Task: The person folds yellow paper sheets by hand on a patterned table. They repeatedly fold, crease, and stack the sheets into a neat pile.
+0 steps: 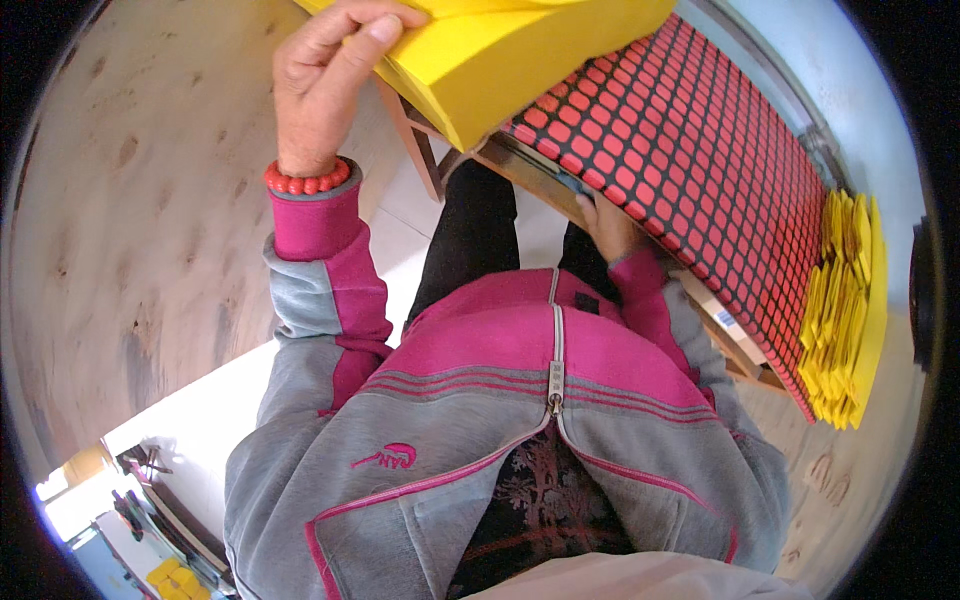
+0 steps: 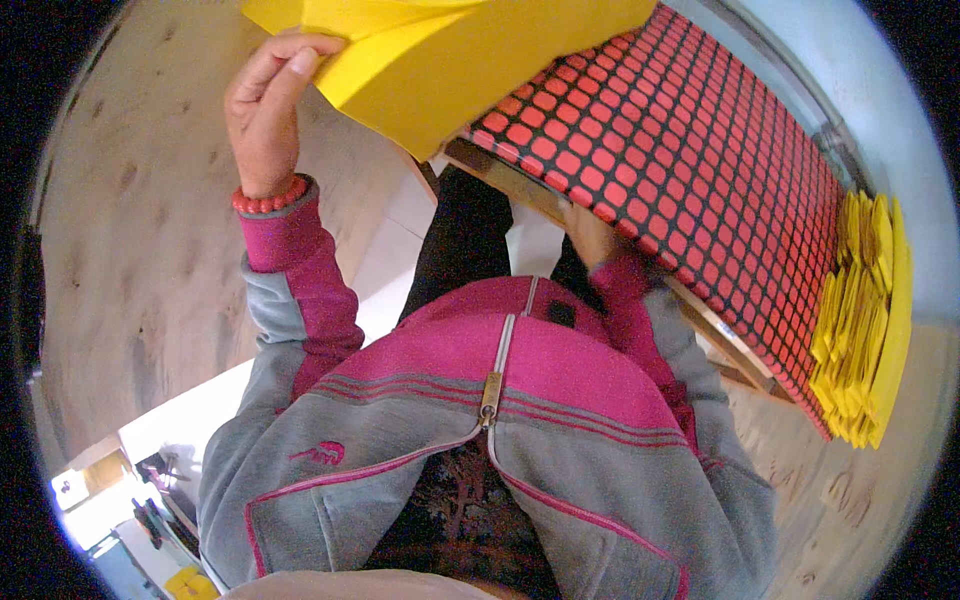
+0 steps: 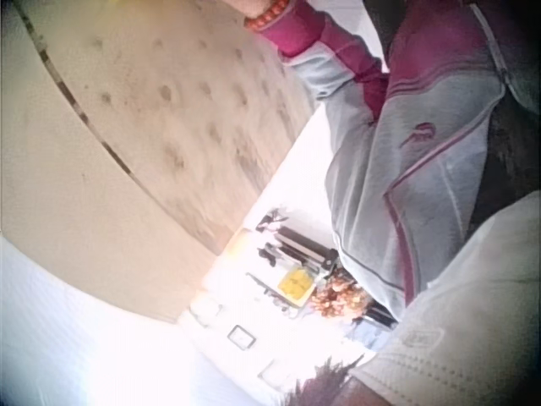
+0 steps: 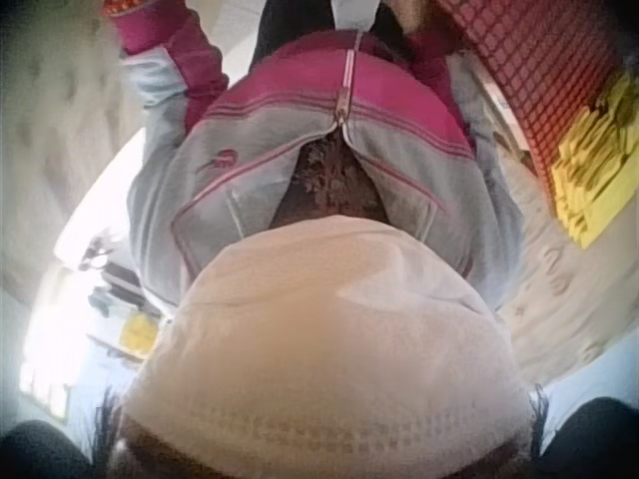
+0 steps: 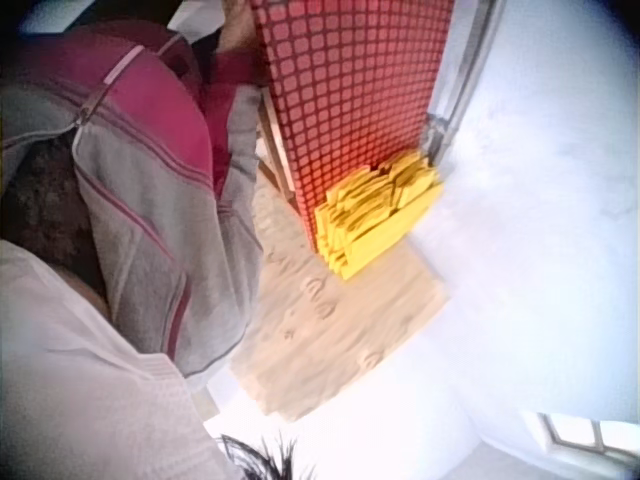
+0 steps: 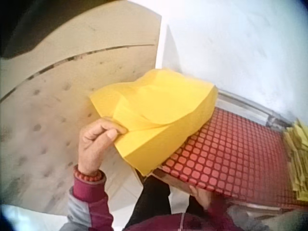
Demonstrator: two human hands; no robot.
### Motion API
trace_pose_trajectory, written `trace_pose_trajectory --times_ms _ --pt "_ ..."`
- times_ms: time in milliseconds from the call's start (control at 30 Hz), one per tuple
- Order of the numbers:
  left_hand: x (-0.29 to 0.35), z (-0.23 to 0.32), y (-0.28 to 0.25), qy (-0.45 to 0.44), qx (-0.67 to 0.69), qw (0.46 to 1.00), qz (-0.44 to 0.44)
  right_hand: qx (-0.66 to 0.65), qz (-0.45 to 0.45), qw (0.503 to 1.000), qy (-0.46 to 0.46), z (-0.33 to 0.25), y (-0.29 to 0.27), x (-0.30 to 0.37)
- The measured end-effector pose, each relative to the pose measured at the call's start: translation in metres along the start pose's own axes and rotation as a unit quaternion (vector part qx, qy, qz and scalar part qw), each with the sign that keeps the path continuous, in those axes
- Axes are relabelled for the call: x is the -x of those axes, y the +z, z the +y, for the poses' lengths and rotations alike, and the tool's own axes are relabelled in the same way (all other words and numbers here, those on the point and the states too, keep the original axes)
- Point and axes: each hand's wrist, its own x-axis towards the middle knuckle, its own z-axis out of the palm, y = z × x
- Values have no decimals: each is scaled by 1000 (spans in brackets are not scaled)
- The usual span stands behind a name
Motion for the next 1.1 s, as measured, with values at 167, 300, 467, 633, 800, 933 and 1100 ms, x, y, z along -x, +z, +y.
trace_pose_trajectory --times_ms 167,300,467,633,800,933,1100 --pt "0 16 7 12 12 999 -52 -375 -284 863 -186 -57 -117 -11" --pt "-5 22 11 70 38 996 -43 -380 -215 846 -306 -91 -206 -55" --pt "-6 24 13 58 51 996 -40 -265 11 876 -403 -115 -236 -137" --pt "-3 24 14 38 58 997 -37 -273 17 849 -451 -129 -208 -179" --pt "-4 23 12 47 33 998 -35 -294 19 858 -421 -126 -190 -178" --pt "0 24 12 9 11 999 -30 -280 58 858 -428 -126 -184 -175" --pt "1 24 10 -6 7 999 -35 -321 76 853 -404 -131 -179 -174"
